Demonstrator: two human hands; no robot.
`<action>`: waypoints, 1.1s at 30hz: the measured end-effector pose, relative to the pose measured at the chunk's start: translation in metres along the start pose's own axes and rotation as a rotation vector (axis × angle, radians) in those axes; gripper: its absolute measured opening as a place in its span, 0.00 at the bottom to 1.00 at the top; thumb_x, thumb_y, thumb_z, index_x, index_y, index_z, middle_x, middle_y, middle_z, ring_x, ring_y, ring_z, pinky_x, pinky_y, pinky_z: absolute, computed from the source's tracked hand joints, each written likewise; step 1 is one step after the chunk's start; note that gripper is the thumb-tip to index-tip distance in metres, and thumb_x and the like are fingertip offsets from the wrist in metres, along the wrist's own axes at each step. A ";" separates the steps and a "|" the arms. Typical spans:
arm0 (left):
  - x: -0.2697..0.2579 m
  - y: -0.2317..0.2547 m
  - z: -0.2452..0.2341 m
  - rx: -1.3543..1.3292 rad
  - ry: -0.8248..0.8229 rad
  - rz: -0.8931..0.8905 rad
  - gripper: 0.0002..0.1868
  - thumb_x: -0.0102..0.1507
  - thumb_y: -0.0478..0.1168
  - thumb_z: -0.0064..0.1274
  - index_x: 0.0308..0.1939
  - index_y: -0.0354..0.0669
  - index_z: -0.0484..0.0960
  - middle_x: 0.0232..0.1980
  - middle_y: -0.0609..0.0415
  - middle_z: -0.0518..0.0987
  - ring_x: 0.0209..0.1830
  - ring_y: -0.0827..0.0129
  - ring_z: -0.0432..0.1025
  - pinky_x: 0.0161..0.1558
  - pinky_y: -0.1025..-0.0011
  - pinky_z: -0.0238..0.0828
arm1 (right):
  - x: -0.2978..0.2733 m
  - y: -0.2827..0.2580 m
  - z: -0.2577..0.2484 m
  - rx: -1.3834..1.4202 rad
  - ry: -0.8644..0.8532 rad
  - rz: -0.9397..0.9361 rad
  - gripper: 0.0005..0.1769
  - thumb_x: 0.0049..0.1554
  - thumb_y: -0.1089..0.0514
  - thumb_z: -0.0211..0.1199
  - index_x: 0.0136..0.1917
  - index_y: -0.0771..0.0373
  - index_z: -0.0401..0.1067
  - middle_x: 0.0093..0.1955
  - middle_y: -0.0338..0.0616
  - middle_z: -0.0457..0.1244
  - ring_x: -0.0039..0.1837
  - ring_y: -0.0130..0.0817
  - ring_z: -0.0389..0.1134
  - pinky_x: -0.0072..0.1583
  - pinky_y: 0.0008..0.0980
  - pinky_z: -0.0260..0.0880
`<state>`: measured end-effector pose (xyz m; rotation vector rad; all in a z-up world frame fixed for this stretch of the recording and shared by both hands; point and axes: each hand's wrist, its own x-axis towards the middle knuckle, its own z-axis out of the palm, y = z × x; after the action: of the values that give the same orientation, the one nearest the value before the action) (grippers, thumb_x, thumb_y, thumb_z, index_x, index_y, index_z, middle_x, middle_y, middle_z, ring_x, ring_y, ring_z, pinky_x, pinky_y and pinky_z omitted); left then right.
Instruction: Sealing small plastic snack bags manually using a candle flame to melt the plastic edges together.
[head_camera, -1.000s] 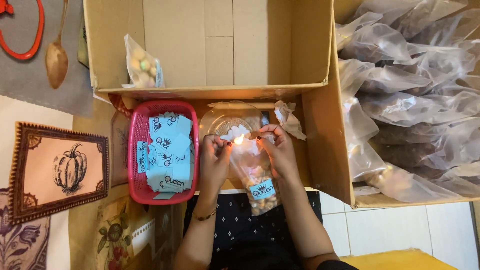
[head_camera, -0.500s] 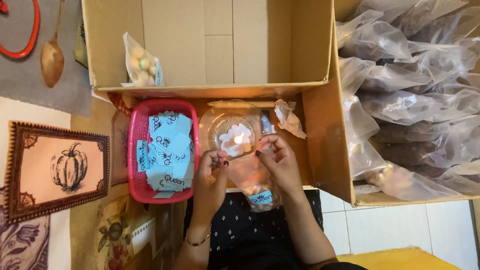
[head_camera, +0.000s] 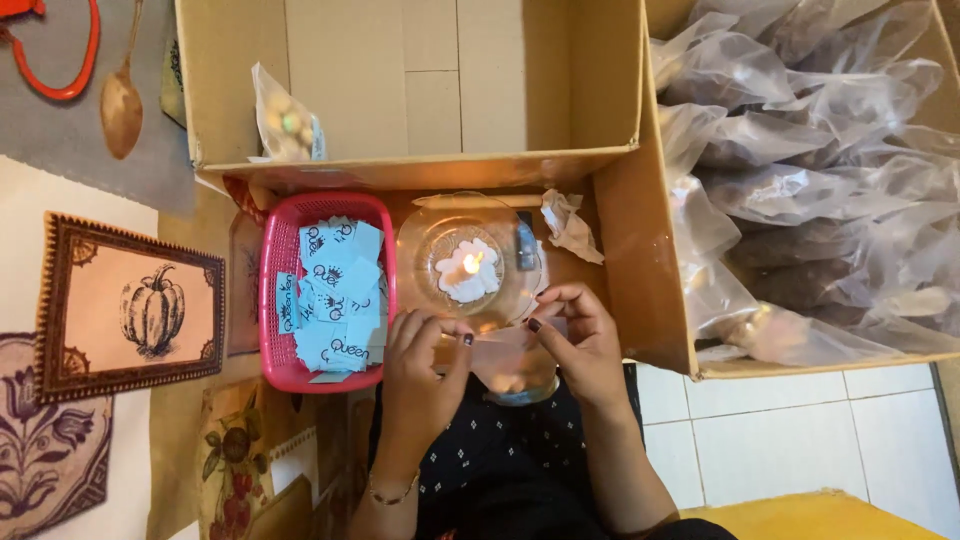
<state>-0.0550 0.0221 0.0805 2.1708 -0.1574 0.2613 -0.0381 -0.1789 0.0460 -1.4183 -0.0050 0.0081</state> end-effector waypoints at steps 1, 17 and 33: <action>-0.002 0.000 -0.002 -0.002 0.000 0.004 0.02 0.62 0.33 0.51 0.36 0.43 0.80 0.39 0.56 0.77 0.45 0.62 0.69 0.51 0.64 0.66 | -0.001 -0.003 -0.003 -0.001 0.002 -0.003 0.11 0.57 0.68 0.64 0.53 0.62 0.70 0.41 0.39 0.65 0.40 0.27 0.70 0.46 0.26 0.77; -0.013 0.025 -0.002 -0.170 0.080 0.124 0.01 0.60 0.39 0.64 0.33 0.50 0.89 0.25 0.61 0.78 0.33 0.64 0.73 0.44 0.69 0.71 | -0.029 -0.019 -0.027 0.079 0.140 -0.175 0.17 0.52 0.73 0.69 0.54 0.71 0.69 0.38 0.54 0.72 0.41 0.29 0.72 0.48 0.26 0.72; -0.014 0.033 -0.002 -0.064 0.086 0.224 0.04 0.64 0.37 0.58 0.41 0.49 0.88 0.32 0.57 0.82 0.37 0.59 0.77 0.45 0.65 0.75 | -0.035 -0.023 -0.037 -0.257 0.186 -0.354 0.02 0.56 0.71 0.68 0.44 0.69 0.78 0.40 0.50 0.69 0.48 0.38 0.69 0.57 0.34 0.68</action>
<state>-0.0756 0.0052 0.1039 2.0751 -0.3560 0.4703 -0.0724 -0.2194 0.0630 -1.6531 -0.1060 -0.4302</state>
